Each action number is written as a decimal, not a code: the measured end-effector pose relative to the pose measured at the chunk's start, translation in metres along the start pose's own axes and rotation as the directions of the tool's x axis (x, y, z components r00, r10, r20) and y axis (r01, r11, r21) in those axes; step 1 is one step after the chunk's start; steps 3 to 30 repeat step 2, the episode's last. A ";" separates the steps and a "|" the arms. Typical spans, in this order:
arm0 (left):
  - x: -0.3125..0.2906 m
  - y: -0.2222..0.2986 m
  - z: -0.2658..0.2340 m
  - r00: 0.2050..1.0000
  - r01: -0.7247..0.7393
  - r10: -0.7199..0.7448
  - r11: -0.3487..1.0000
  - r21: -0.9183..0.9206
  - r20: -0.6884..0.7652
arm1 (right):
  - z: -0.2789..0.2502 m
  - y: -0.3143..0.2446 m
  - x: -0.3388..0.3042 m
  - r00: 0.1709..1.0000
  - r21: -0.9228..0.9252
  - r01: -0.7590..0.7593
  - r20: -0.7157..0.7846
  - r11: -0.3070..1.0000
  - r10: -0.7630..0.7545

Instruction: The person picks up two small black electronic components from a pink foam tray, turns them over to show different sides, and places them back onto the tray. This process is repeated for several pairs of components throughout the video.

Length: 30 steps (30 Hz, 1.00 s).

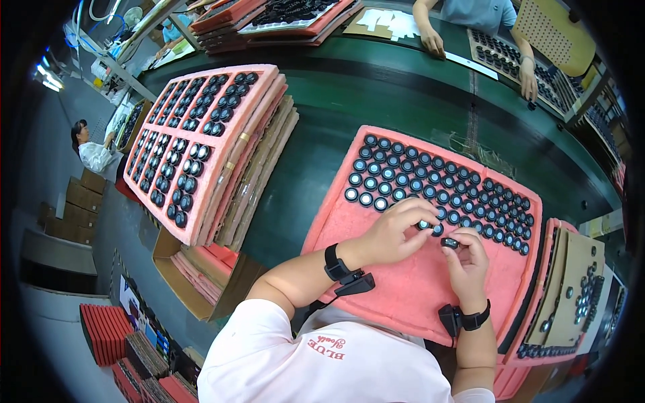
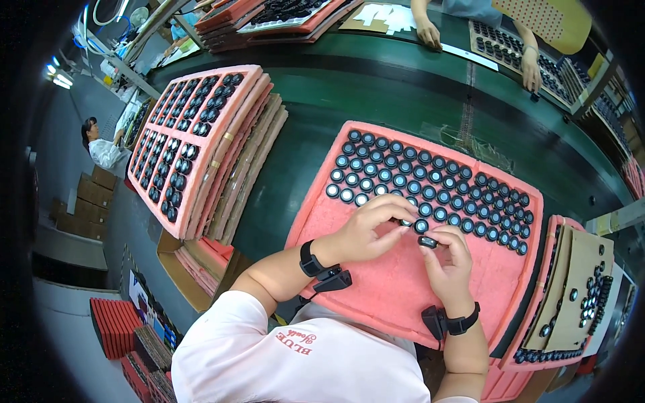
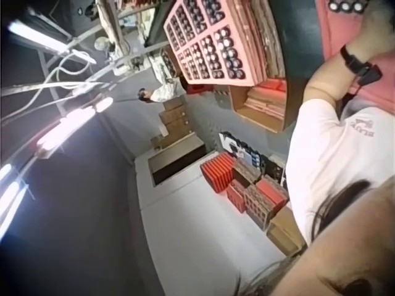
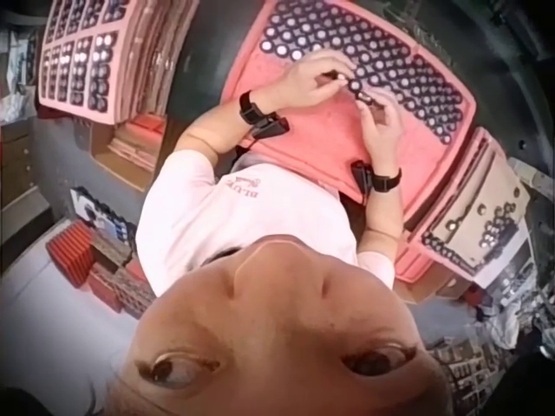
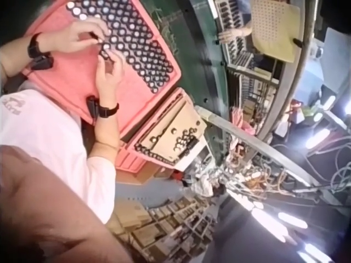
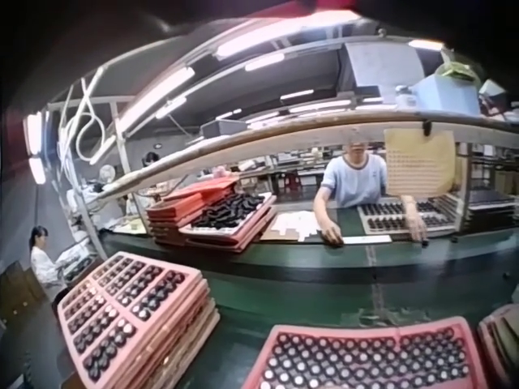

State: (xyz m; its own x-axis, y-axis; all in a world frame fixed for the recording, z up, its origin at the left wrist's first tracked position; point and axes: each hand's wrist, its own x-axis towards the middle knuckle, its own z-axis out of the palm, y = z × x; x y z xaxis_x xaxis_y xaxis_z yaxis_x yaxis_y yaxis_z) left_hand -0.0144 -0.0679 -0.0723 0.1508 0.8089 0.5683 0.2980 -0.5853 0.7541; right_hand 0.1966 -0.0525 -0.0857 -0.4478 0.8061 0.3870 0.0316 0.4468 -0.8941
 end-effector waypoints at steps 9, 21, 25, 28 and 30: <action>-0.002 -0.002 0.001 1.000 0.020 -0.020 0.999 -0.026 0.007 | 0.000 0.001 -0.002 1.000 -0.012 0.000 0.002 1.000 0.000; -0.002 -0.002 0.001 1.000 0.020 -0.020 0.999 -0.026 0.007 | 0.000 0.001 -0.002 1.000 -0.012 0.000 0.002 1.000 0.000; -0.002 -0.002 0.001 1.000 0.020 -0.020 0.999 -0.026 0.007 | 0.000 0.001 -0.002 1.000 -0.012 0.000 0.002 1.000 0.000; -0.002 -0.002 0.001 1.000 0.020 -0.020 0.999 -0.026 0.007 | 0.000 0.001 -0.002 1.000 -0.012 0.000 0.002 1.000 0.000; -0.002 -0.002 0.001 1.000 0.020 -0.020 0.999 -0.026 0.007 | 0.000 0.001 -0.002 1.000 -0.012 0.000 0.002 1.000 0.000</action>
